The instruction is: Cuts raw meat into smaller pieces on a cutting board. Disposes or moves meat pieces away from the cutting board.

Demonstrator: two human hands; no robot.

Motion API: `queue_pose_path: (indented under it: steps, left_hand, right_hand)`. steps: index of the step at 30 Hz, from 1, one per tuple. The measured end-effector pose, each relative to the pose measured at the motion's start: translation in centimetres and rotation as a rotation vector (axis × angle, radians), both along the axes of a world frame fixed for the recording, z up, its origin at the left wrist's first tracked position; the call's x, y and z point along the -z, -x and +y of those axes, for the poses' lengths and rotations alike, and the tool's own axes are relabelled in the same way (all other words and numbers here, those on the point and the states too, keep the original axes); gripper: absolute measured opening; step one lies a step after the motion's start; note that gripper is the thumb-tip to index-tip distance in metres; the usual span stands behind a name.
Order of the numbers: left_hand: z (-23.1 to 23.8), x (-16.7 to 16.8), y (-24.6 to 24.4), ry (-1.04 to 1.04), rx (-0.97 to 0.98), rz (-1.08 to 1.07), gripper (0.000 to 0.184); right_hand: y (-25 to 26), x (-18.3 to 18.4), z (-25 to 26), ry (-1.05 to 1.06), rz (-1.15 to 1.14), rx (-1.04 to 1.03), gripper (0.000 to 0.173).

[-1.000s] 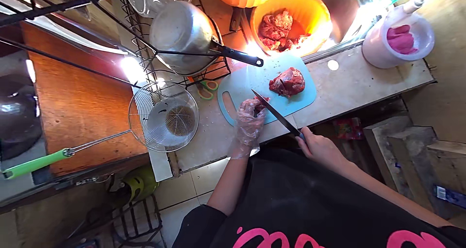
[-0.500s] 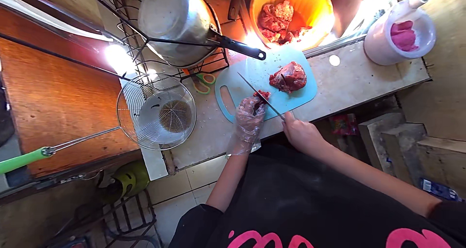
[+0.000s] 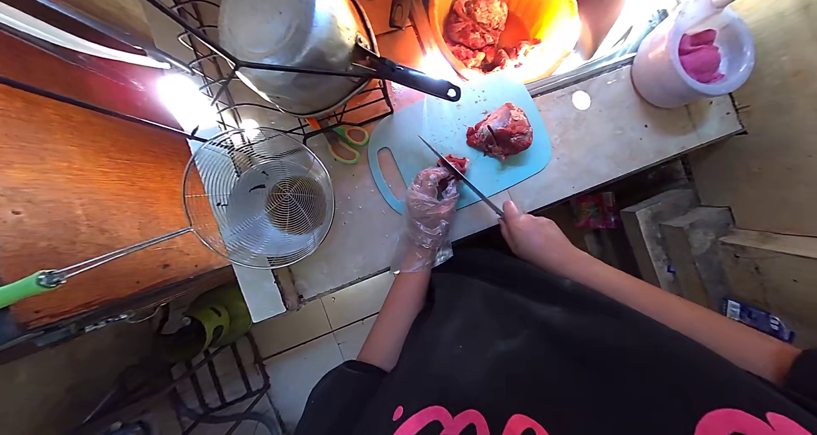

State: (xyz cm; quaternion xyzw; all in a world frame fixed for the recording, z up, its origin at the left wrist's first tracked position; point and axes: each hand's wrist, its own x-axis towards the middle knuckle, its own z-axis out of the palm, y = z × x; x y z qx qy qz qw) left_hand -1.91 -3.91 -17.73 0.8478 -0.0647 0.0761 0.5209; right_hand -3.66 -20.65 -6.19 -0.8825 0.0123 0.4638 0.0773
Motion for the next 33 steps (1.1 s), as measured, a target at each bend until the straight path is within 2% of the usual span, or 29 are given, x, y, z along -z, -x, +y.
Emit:
queue_pose_path:
  steps: [3,7,10,11,12,14,18,23,24,26,29,31,33]
  left_hand:
    - [0.1,0.0,0.3,-0.006,-0.012,0.024,0.023]
    - [0.3,-0.5,-0.2,0.034,-0.076,0.090,0.024]
    - [-0.7,-4.4,-0.7,-0.009,-0.147,0.291,0.025]
    - [-0.9,-5.0,-1.0,0.001,-0.157,0.344,0.032]
    - [-0.8,-3.7,-1.0,0.017,-0.158,0.302,0.042]
    - [-0.5,-2.1,-0.9,0.003,-0.143,0.222,0.049]
    - [-0.3,-2.5,-0.9,-0.144,-0.052,0.144,0.036]
    - [-0.3,-1.1,-0.6,-0.078,-0.052,0.080,0.030]
    - [-0.3,-1.7,-0.7,-0.090,-0.050,0.116,0.029]
    - [-0.5,-4.7,-1.4,-0.116,-0.020,0.339,0.028]
    - [-0.3,-0.5,-1.8,-0.025,-0.071,0.082,0.029]
    - [-0.2,-0.1,-1.9,-0.016,-0.077,0.050,0.028]
    - [-0.7,-1.2,-1.7,-0.061,-0.096,0.064,0.027]
  right_hand:
    - [0.1,0.5,0.0,-0.001,-0.012,-0.035,0.037]
    - [-2.2,1.0,1.6,0.005,-0.044,-0.044,0.032]
    - [-2.7,0.3,1.3,-0.016,-0.038,-0.030,0.032]
    - [-2.6,0.3,0.8,-0.036,-0.050,-0.024,0.031]
    - [-2.3,0.3,0.4,-0.058,-0.054,-0.018,0.031]
    - [-1.7,0.3,-0.3,-0.098,-0.055,-0.016,0.030]
    - [-0.7,-0.2,-1.8,-0.113,-0.046,-0.036,0.029]
    - [0.1,-0.7,-1.5,-0.020,-0.018,-0.052,0.030]
    - [-0.2,-0.5,-1.1,-0.023,-0.024,-0.047,0.030]
    - [-1.4,0.0,0.1,-0.043,-0.042,-0.023,0.030]
    - [-4.3,0.9,2.6,-0.016,-0.053,-0.030,0.031]
    - [-4.9,0.9,3.2,0.001,-0.061,-0.055,0.031]
    - [-3.9,0.4,2.3,0.007,-0.058,-0.058,0.031]
